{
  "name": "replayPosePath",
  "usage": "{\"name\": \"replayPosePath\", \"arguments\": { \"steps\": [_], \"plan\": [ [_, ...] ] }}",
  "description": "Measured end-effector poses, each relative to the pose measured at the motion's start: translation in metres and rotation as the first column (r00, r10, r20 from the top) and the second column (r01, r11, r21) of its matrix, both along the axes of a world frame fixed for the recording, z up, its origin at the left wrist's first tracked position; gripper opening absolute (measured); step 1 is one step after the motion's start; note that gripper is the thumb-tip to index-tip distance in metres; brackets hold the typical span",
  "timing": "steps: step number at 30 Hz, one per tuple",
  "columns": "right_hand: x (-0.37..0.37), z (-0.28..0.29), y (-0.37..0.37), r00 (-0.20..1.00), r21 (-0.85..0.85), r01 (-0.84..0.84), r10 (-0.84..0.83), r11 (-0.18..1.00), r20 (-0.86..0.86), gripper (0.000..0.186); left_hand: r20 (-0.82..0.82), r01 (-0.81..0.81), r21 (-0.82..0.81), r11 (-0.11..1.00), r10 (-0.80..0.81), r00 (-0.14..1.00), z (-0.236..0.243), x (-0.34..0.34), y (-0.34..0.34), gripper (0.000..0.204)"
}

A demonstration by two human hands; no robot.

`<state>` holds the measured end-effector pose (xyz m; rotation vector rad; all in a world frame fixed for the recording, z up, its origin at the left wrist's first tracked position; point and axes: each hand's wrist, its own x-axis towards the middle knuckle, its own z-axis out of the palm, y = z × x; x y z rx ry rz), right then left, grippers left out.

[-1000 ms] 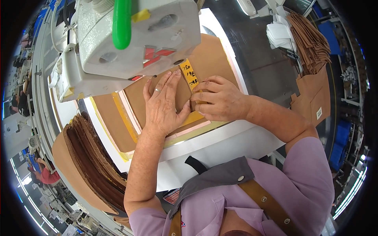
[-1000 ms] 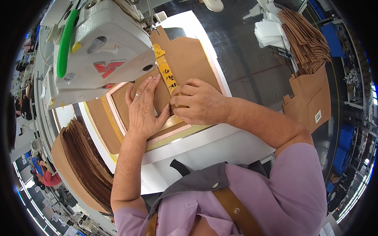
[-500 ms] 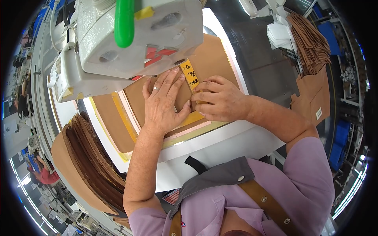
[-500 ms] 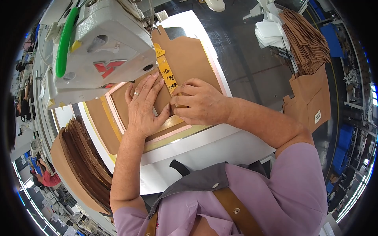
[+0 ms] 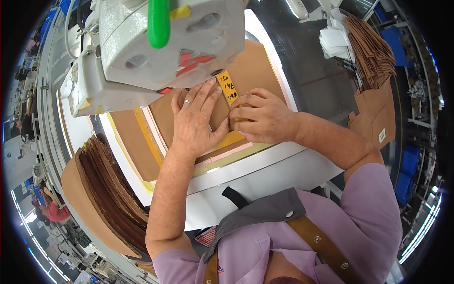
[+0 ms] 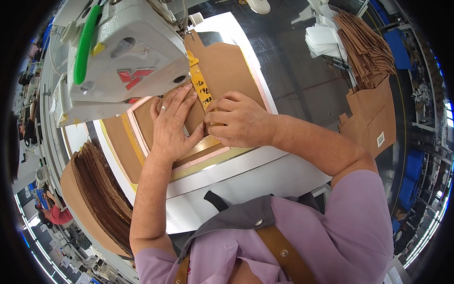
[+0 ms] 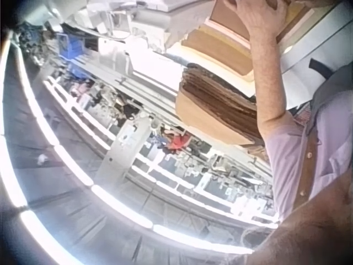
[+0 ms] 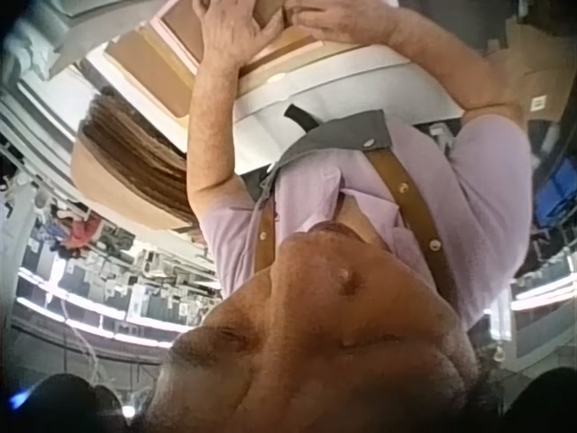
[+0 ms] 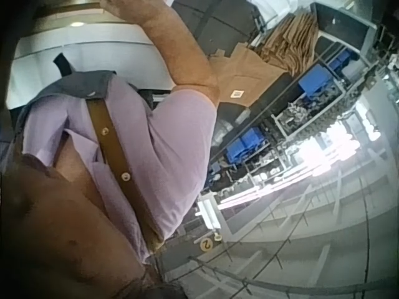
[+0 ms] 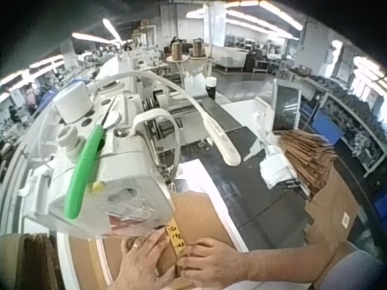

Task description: Sewing leather pockets onto larger leather sheets using an industrial sewing machine.

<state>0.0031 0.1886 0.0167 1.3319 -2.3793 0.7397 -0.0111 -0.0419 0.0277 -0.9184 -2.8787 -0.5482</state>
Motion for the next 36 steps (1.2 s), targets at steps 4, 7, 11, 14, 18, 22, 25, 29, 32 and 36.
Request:
{"name": "replayPosePath", "arguments": {
  "steps": [4, 7, 11, 14, 18, 22, 25, 29, 32, 36],
  "plan": [
    [-0.005, -0.001, 0.001, 1.0, 0.015, -0.001, 0.001, 1.0, -0.016, 0.01, 0.006, 0.012, -0.014, 1.0, -0.012, 1.0, 0.002, -0.004, 0.001, 0.068],
    [-0.009, -0.002, 0.0, 1.0, -0.007, 0.01, -0.01, 1.0, 0.01, 0.009, -0.076, 0.0, -0.058, 0.998, -0.004, 0.997, 0.003, -0.005, 0.002, 0.069],
    [-0.015, -0.003, 0.0, 1.0, -0.028, 0.013, -0.012, 1.0, 0.013, 0.01, -0.024, 0.01, -0.076, 0.997, -0.012, 1.0, 0.001, -0.01, 0.003, 0.07],
    [-0.022, -0.004, -0.001, 1.0, -0.02, 0.019, -0.019, 1.0, 0.001, 0.01, -0.059, 0.014, -0.06, 0.998, -0.017, 0.998, -0.005, -0.014, 0.002, 0.068],
    [-0.033, -0.006, -0.002, 1.0, -0.027, 0.024, -0.024, 0.999, -0.015, 0.012, -0.119, 0.0, -0.094, 0.996, -0.011, 0.993, -0.012, -0.015, 0.004, 0.061],
    [-0.044, -0.009, -0.001, 0.999, -0.024, 0.032, -0.033, 0.999, -0.017, 0.013, -0.196, -0.067, -0.142, 0.988, 0.038, 0.98, -0.007, -0.015, 0.008, 0.056],
    [-0.051, -0.01, 0.0, 0.999, -0.011, 0.037, -0.037, 0.999, -0.008, 0.014, -0.21, -0.054, -0.061, 0.997, 0.04, 0.977, -0.019, -0.016, 0.006, 0.048],
    [-0.06, -0.008, -0.001, 0.998, -0.008, 0.054, -0.054, 0.998, -0.029, 0.011, -0.178, -0.031, 0.042, 0.999, 0.038, 0.983, -0.011, -0.016, 0.005, 0.035],
    [-0.065, -0.005, -0.001, 0.995, 0.005, 0.076, -0.076, 0.997, -0.062, 0.01, -0.077, -0.057, 0.044, 0.997, 0.061, 0.995, -0.005, -0.019, -0.001, 0.032],
    [-0.072, -0.009, -0.002, 0.993, -0.01, 0.094, -0.094, 0.996, -0.072, 0.013, -0.088, 0.017, 0.129, 0.992, -0.006, 0.996, -0.014, -0.025, -0.012, 0.036]
  ]
}}
